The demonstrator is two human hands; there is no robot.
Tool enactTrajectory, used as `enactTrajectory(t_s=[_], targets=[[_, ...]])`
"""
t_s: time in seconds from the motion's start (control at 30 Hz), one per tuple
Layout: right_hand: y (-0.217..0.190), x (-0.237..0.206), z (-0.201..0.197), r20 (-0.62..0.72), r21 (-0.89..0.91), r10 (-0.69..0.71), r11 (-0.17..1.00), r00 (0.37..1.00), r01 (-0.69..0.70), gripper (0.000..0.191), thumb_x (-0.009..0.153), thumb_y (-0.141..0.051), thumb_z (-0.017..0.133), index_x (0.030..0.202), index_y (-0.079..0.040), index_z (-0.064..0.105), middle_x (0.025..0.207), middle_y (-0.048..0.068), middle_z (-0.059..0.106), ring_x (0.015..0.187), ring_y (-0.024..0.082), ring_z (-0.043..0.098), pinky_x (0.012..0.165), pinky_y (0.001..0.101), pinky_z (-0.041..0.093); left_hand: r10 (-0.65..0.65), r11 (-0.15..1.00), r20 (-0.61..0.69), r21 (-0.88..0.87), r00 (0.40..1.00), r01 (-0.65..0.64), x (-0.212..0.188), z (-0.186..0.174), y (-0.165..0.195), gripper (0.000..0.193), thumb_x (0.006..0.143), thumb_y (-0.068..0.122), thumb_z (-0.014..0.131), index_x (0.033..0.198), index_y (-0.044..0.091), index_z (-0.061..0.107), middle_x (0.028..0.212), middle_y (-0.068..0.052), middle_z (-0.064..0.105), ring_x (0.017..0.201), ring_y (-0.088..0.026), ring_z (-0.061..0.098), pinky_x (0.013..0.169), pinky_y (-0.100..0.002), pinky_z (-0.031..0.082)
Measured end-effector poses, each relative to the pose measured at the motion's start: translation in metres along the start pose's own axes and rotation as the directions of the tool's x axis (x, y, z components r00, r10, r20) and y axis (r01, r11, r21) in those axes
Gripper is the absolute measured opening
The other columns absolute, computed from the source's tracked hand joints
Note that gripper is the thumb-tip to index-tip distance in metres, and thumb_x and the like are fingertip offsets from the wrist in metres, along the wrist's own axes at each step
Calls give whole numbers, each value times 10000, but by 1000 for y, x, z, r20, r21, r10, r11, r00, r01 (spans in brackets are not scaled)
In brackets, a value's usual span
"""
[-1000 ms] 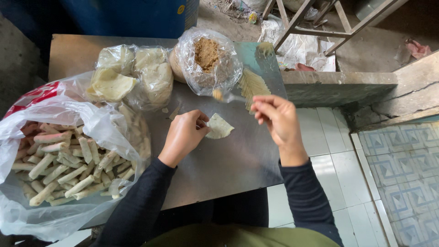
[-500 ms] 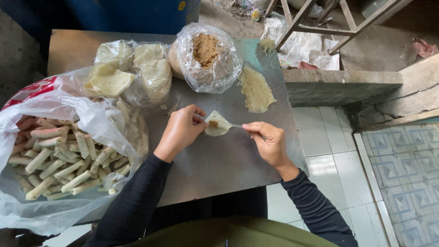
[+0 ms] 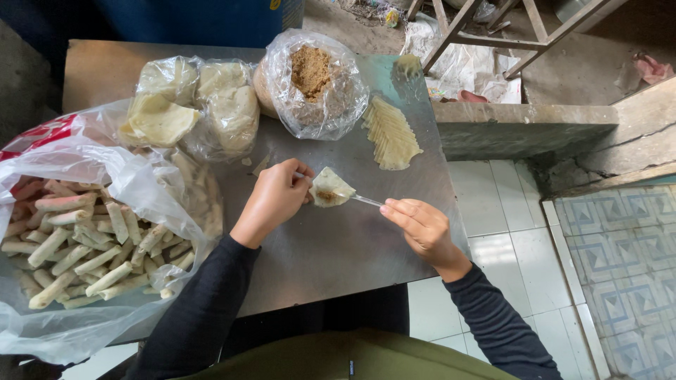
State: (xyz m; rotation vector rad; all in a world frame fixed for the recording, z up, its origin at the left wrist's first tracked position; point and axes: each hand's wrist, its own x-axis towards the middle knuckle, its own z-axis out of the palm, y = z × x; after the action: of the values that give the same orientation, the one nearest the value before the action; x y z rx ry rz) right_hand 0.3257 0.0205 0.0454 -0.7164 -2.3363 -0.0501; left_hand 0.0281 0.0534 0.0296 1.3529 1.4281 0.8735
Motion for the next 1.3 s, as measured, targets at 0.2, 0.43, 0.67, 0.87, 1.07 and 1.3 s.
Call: enactTrajectory(t_s=[0.2, 0.43, 0.67, 0.87, 1.07, 1.3], targets=[[-9, 12, -5, -204, 78, 186, 982, 961, -174, 347, 843, 204, 621, 1096, -13, 721, 1041, 129, 743, 899, 245, 737, 789, 321, 611, 0, 999, 20, 50, 1000, -1, -1, 0, 3, 250, 861, 43, 581, 1081, -5, 690, 830, -136, 789, 744, -193, 781, 696, -320, 594], [13, 118, 36, -437, 238, 348, 934, 829, -267, 112, 1027, 35, 714, 1109, -8, 651, 955, 85, 719, 809, 165, 728, 736, 272, 584, 207, 971, -3, 119, 978, -205, -8, -1, 4, 253, 772, 31, 672, 1022, -1, 696, 889, -115, 788, 821, -225, 781, 732, -335, 594], [0, 165, 57, -288, 101, 280, 960, 916, -262, 321, 974, -55, 751, 1277, -19, 652, 1281, 153, 572, 1074, 294, 638, 889, 365, 539, 310, 923, -51, 256, 949, -288, -16, 5, 5, 142, 771, 92, 742, 901, 40, 718, 843, -120, 757, 786, -289, 753, 710, -372, 578], [-17, 92, 47, -125, 124, 629, 777, 767, -617, 193, 932, -103, 746, 1100, -39, 676, 1107, 115, 615, 921, 276, 648, 804, 349, 519, 339, 867, -80, 412, 937, -279, -17, 15, 3, 128, 759, 150, 758, 872, 91, 755, 849, -98, 747, 806, -314, 722, 695, -417, 558], [-28, 51, 63, 77, 1, 665, 745, 743, -667, 207, 868, -156, 780, 985, -24, 671, 1028, 150, 622, 927, 332, 656, 801, 426, 521, 378, 825, -77, 480, 923, -298, -21, 18, 4, 113, 777, 174, 767, 868, 108, 758, 856, -84, 735, 803, -321, 710, 680, -431, 553], [-34, 54, 69, 158, 179, 725, 646, 670, -742, 133, 924, -96, 711, 984, -8, 630, 986, 109, 659, 878, 285, 698, 772, 381, 551, 407, 788, -69, 531, 911, -312, -21, 19, 2, 99, 777, 163, 755, 868, 126, 760, 869, -75, 730, 817, -326, 709, 680, -436, 552]])
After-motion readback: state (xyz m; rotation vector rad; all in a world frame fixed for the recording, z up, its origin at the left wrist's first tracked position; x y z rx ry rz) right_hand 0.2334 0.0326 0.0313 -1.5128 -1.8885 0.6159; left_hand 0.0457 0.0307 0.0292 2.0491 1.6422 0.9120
